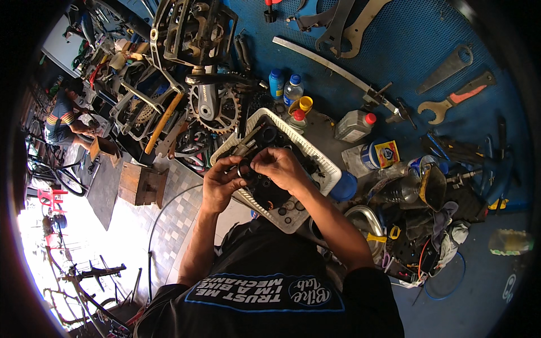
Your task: The person assembles small bicycle components at a workbench. They pick up a black ring, apply lubricant from a tube, and insert a small metal part into the ring. The person continues to handle and assemble small parts from a white basket.
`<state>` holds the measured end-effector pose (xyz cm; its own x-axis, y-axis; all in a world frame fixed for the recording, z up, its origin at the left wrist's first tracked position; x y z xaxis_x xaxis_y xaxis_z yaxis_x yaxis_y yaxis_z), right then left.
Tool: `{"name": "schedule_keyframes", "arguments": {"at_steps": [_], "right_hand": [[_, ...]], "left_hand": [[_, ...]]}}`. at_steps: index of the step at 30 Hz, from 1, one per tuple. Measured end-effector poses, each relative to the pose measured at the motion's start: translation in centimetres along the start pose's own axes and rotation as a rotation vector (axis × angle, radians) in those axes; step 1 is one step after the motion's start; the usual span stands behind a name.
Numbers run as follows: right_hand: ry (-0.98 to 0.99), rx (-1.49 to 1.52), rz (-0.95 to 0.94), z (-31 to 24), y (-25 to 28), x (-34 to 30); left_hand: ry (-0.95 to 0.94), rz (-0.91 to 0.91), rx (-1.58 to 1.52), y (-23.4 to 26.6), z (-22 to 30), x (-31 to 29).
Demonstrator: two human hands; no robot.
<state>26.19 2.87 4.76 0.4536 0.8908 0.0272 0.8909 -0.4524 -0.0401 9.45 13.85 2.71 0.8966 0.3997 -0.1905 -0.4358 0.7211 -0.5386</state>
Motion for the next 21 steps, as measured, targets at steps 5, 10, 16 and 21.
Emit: {"name": "schedule_keyframes", "arguments": {"at_steps": [5, 10, 16, 21], "right_hand": [[0.062, -0.191, -0.010, -0.4, -0.3, 0.1], [0.077, -0.319, 0.008, -0.9, -0.4, 0.0], [0.106, -0.405, 0.010, -1.2, -0.9, -0.2], [0.086, -0.192, -0.011, -0.3, -0.1, 0.0]], "left_hand": [[-0.002, 0.008, 0.005, 0.3, -0.3, 0.1], [-0.005, -0.001, -0.003, 0.1, -0.1, 0.0], [0.008, 0.016, 0.015, 0.0, -0.1, -0.1], [-0.014, 0.047, 0.010, 0.1, -0.2, -0.1]]}}
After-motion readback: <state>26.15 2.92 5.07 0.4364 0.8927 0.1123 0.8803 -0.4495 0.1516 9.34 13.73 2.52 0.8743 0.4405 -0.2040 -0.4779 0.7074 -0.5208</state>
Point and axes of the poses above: each hand's wrist, its own x-axis towards the middle knuckle, its own y-axis out of the back of the hand, z = x × y, the point moved 3 cm from there along x, towards the middle knuckle, and after that the axes turned 12 degrees about y, right-handed, at the moved point
